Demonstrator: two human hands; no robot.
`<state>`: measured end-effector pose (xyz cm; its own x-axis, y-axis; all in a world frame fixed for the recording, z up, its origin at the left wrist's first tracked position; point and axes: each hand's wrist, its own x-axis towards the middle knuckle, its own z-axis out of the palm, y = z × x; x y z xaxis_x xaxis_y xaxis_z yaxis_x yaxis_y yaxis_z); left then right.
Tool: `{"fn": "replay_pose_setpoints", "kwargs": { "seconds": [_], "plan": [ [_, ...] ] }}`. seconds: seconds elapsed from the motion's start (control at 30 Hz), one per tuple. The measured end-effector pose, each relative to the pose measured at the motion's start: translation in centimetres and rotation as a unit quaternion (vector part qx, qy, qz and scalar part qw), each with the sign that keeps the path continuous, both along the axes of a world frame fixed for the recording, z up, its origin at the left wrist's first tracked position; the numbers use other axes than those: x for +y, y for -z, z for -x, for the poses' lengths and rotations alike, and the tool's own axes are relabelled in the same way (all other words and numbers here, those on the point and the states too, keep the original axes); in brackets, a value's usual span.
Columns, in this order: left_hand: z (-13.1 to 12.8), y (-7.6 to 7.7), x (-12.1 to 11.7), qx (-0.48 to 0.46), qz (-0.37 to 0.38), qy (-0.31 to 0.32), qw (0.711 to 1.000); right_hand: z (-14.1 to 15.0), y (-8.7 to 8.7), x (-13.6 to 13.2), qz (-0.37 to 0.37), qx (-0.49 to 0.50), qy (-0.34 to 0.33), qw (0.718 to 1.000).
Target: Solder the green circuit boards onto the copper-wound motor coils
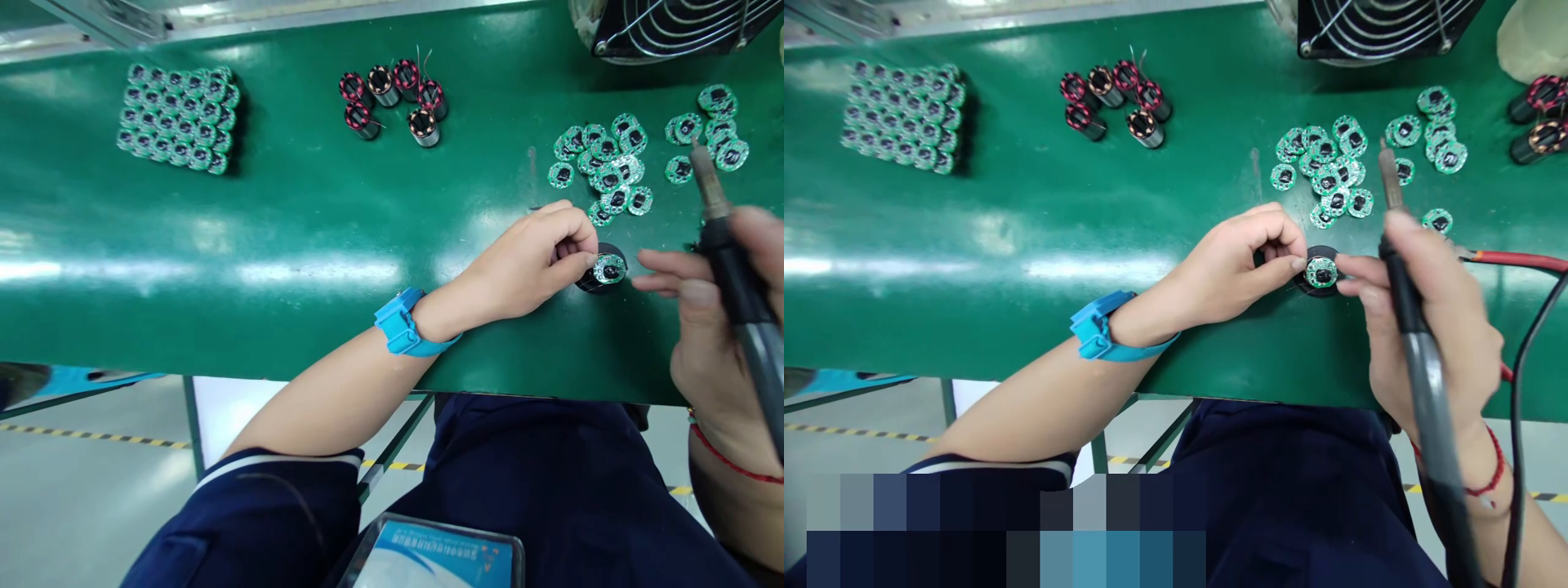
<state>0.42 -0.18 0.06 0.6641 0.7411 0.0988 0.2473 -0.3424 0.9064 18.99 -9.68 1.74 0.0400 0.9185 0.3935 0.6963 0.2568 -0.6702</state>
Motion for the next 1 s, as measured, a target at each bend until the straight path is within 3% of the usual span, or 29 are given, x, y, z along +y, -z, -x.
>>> {"fn": "replay_pose_setpoints", "kwargs": {
  "seconds": [0.17,0.43,0.73,1.0],
  "plan": [
    [0.1,-0.1,0.1,0.007,-0.004,0.010,1.000,0.8,0.0,1.5,0.044,-0.113,-0.100,0.988],
    [1.2,-0.6,0.8,0.053,-0.055,0.094,0.993,0.6,1.5,1.4,0.059,-0.066,-0.095,0.992],
    [0.9,-0.5,0.1,0.032,-0.048,0.097,0.994,0.5,1.5,1.6,0.032,-0.071,-0.105,0.991],
    [0.2,-0.5,0.0,0.001,-0.014,0.049,0.999,0.4,1.1,0.9,-0.024,-0.078,-0.131,0.988]
  ]
}}
